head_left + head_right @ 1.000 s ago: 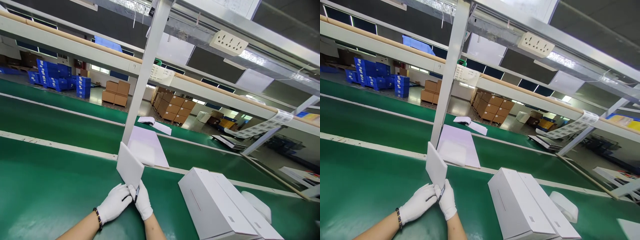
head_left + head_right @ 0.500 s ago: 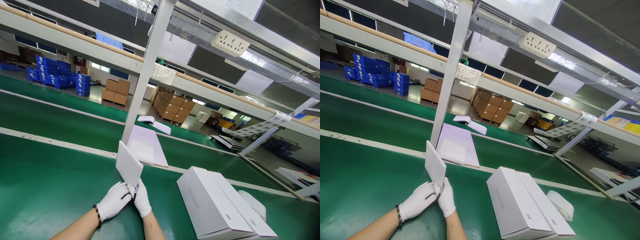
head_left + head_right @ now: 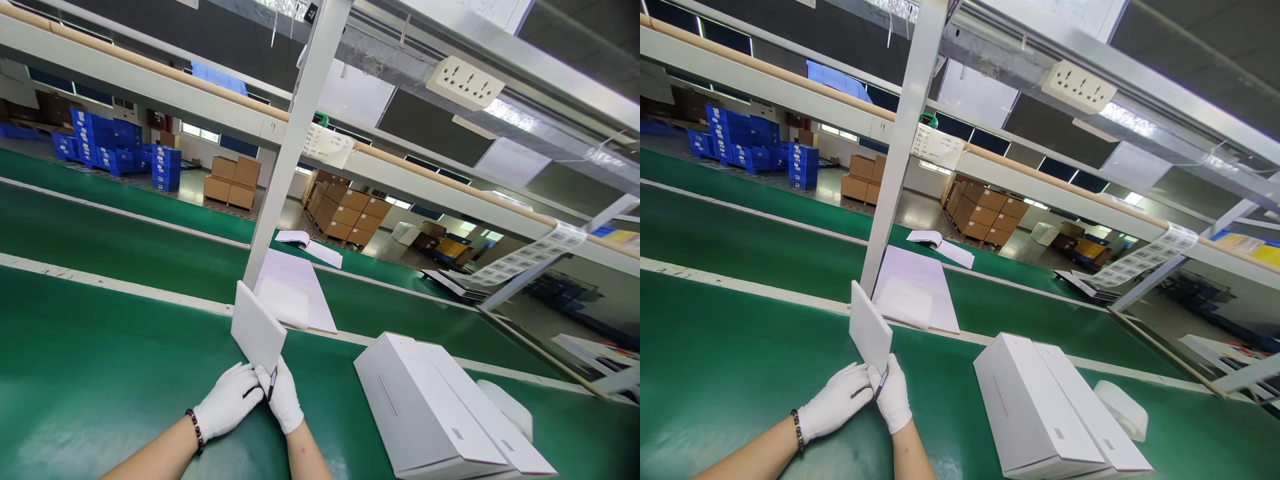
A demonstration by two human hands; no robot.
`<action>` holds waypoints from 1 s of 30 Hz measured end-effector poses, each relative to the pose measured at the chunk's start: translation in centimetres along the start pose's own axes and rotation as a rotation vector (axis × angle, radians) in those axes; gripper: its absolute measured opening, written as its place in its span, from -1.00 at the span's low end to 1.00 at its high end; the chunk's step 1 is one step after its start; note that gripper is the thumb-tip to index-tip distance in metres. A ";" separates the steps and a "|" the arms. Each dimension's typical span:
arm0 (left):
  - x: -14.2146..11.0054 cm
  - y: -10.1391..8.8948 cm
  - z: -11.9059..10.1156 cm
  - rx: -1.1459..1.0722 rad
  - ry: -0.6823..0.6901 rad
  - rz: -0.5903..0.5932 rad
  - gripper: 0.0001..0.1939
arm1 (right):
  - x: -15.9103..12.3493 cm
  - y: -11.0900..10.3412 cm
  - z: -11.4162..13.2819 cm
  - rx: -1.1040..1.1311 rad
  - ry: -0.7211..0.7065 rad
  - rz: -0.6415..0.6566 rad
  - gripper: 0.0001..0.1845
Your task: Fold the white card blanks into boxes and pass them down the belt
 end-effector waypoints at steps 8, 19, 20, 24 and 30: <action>-0.1 0.3 0.3 -0.016 -0.001 0.009 -0.74 | -0.1 0.0 0.6 0.011 0.011 0.005 -0.75; -0.1 0.2 0.2 -0.014 0.009 -0.006 -0.75 | 0.0 -0.1 0.8 0.016 0.012 -0.001 -0.74; -0.1 0.2 0.2 -0.015 0.008 -0.006 -0.76 | 0.0 -0.1 0.8 0.021 0.017 0.003 -0.73; -0.1 0.2 0.2 -0.020 -0.003 0.000 -0.75 | -0.1 0.0 0.7 0.042 0.023 0.001 -0.72; 0.0 0.2 0.1 -0.029 -0.020 0.008 -0.75 | 0.0 0.0 0.3 0.036 0.015 -0.012 -0.68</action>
Point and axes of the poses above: each hand's wrist, its own x-axis towards the middle knuckle, its own y-axis out of the palm, z = x × y, the point moved 2 cm from there along x, towards the middle knuckle, and after that the axes turned 7 degrees about -z, right-handed, at the moved point
